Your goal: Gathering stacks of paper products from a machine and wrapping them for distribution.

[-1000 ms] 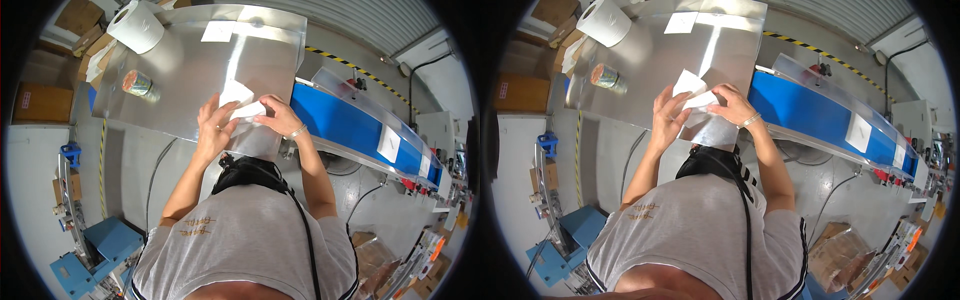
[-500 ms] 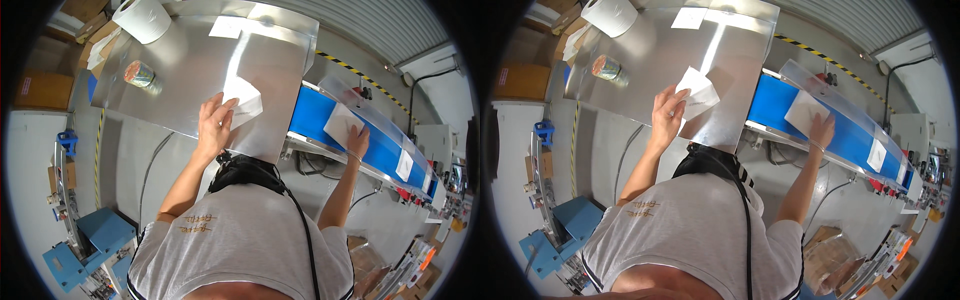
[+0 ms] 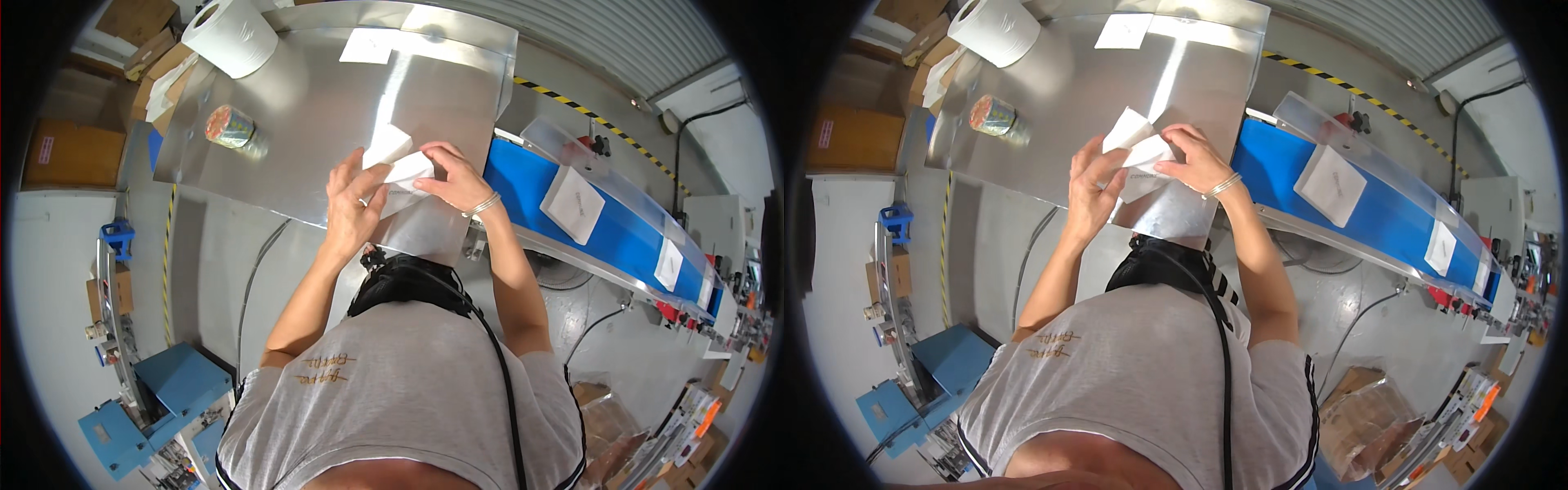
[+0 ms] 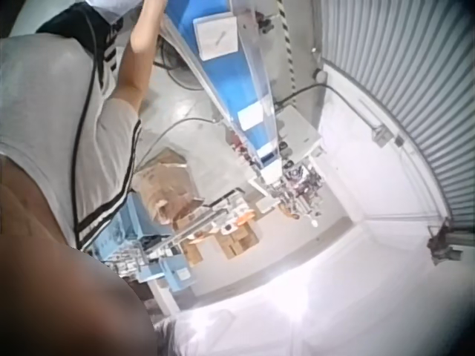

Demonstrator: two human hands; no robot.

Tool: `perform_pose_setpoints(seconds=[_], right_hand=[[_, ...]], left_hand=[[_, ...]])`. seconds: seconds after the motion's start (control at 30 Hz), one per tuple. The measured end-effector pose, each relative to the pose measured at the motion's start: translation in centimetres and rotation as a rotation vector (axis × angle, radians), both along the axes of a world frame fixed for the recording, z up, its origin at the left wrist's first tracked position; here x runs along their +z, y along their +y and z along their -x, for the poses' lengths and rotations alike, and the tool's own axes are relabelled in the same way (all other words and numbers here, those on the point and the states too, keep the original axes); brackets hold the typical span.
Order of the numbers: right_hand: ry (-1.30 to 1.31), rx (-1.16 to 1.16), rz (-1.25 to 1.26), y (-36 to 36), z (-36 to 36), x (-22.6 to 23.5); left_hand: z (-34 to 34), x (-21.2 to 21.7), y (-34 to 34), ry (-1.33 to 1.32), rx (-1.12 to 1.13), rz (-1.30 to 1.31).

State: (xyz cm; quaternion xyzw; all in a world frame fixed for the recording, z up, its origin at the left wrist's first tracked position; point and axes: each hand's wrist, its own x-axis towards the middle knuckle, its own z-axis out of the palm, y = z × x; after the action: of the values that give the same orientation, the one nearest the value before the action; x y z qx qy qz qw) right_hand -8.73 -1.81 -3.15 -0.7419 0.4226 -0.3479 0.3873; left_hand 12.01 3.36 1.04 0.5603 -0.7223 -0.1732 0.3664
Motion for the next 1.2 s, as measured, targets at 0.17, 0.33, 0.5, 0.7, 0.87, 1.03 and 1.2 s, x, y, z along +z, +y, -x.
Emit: perform_pose_setpoints(seconds=[0.17,0.33,0.5,0.7,0.87,1.03,1.2], right_hand=[[-0.228,-0.052,-0.251,2.0,1.3,-1.5],[-0.255,-0.554,-0.31,3.6,6.7,-4.4],[0.253,-1.009,-0.192,4.7,16.2,-3.3],[0.929,-1.153,0.228,7.1,20.1,-2.5],[0.123,-0.277,-0.004,7.0,10.4,1.5],[0.055,0.009,-0.122,5.0,7.1,-0.1],[-0.544,-0.395,-0.428,5.7,9.2,-2.3]], left_hand=[[-0.5,0.5,-0.8,-0.18,0.123,0.057],[0.1,1.3,-1.9,-0.27,0.113,-0.082],[0.9,1.7,-2.0,-0.258,-0.098,0.04],[2.5,1.9,-1.6,-0.298,-0.229,-0.048],[4.6,2.5,-1.3,-0.249,-0.474,-0.044],[5.7,3.1,-1.2,-0.145,-0.614,-0.066],[4.9,1.7,-1.1,-0.049,-0.329,-0.291]])
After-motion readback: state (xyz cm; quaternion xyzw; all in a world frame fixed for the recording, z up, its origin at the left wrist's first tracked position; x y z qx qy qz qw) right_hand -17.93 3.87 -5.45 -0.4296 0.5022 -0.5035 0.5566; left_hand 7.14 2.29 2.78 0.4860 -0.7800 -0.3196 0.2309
